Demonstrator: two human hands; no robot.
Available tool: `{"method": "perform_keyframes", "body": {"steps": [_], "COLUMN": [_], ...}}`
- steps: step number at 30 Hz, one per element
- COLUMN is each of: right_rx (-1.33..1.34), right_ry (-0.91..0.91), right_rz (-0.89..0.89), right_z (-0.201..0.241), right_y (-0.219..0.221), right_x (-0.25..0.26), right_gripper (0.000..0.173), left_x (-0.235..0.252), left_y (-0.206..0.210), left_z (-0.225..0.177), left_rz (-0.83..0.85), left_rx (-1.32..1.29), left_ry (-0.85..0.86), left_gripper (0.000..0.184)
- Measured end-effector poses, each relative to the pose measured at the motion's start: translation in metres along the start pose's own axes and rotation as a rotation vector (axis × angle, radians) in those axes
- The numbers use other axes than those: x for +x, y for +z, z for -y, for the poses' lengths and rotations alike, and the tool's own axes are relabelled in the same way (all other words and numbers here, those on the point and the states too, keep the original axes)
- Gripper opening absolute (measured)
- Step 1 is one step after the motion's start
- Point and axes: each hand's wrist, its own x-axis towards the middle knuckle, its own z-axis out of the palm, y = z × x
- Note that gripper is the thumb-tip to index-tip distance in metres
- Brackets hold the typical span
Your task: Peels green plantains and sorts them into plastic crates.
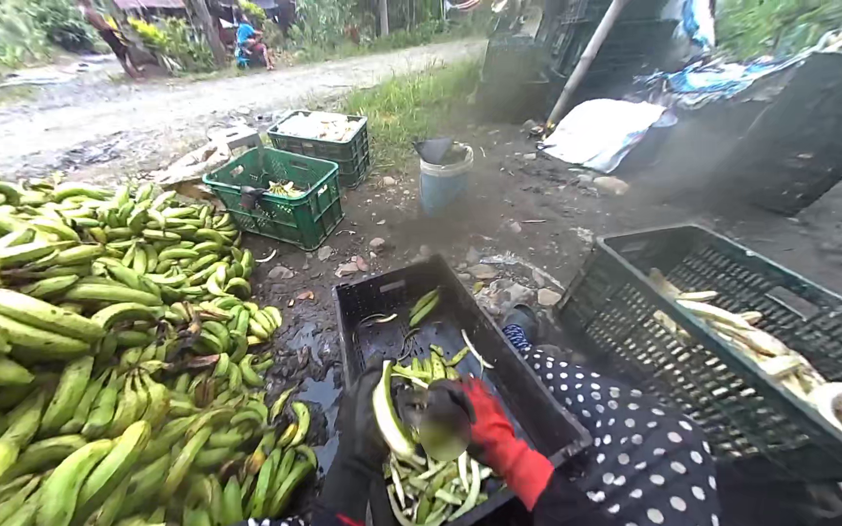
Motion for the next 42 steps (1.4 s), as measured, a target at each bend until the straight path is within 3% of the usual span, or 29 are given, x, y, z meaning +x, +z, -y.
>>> {"method": "perform_keyframes", "body": {"steps": [2, 4, 9, 12, 15, 17, 19, 22, 25, 29, 32, 33, 35, 37, 40, 42], "right_rx": [-0.084, -0.111, -0.088, -0.010, 0.159, 0.282, 0.365, 0.453, 0.184, -0.131, -0.121, -0.097, -0.041, 0.011, 0.019, -0.017], "right_ry": [-0.083, -0.122, 0.019, 0.119, 0.215, 0.270, 0.276, 0.161, -0.003, -0.183, -0.135, -0.118, -0.165, -0.218, -0.238, -0.228], "right_rz": [0.006, 0.004, 0.177, 0.172, 0.123, 0.103, 0.036, -0.081, 0.000, 0.086, 0.146, 0.168, 0.154, 0.137, 0.088, 0.119], "right_z": [0.000, -0.002, 0.009, 0.013, 0.011, 0.002, -0.007, -0.015, -0.016, -0.013, -0.010, -0.009, -0.008, -0.005, -0.005, -0.006], "right_y": [0.000, 0.002, 0.000, 0.010, 0.017, 0.023, 0.028, 0.030, 0.008, -0.006, -0.002, 0.001, 0.010, 0.015, 0.015, 0.013], "right_x": [-0.015, -0.021, -0.017, -0.006, 0.017, 0.026, 0.029, 0.022, 0.006, -0.015, -0.015, -0.013, -0.011, -0.010, -0.006, -0.004], "right_gripper": [0.060, 0.066, 0.062, 0.052, 0.044, 0.044, 0.045, 0.045, 0.052, 0.074, 0.070, 0.070, 0.073, 0.078, 0.072, 0.073], "left_x": [-0.001, -0.002, -0.005, -0.004, -0.001, -0.015, -0.021, -0.013, -0.005, -0.009, -0.024, -0.024, -0.023, -0.026, -0.010, -0.007], "left_y": [0.007, 0.008, 0.001, -0.010, -0.023, -0.004, 0.005, 0.002, -0.006, 0.004, 0.049, 0.047, 0.023, 0.034, -0.016, -0.024], "left_z": [-0.008, -0.007, -0.006, 0.004, 0.023, 0.016, 0.010, 0.008, 0.002, -0.013, -0.034, -0.033, -0.030, -0.043, -0.016, -0.007], "left_rz": [0.010, 0.014, -0.142, -0.059, 0.068, 0.044, 0.013, -0.106, -0.115, -0.076, -0.211, -0.183, 0.057, -0.131, -0.049, -0.013], "left_rx": [-0.152, -0.138, 0.287, 0.585, 0.679, 0.722, 0.677, 0.345, 0.133, 0.262, 0.286, 0.276, 0.321, 0.458, 0.406, 0.347], "left_ry": [-0.104, -0.113, 0.064, 0.194, 0.292, 0.273, 0.248, 0.161, 0.079, 0.089, -0.023, -0.004, 0.172, 0.100, 0.182, 0.166], "left_gripper": [0.058, 0.062, 0.045, 0.047, 0.058, 0.051, 0.051, 0.049, 0.046, 0.040, 0.039, 0.041, 0.041, 0.035, 0.041, 0.037]}}
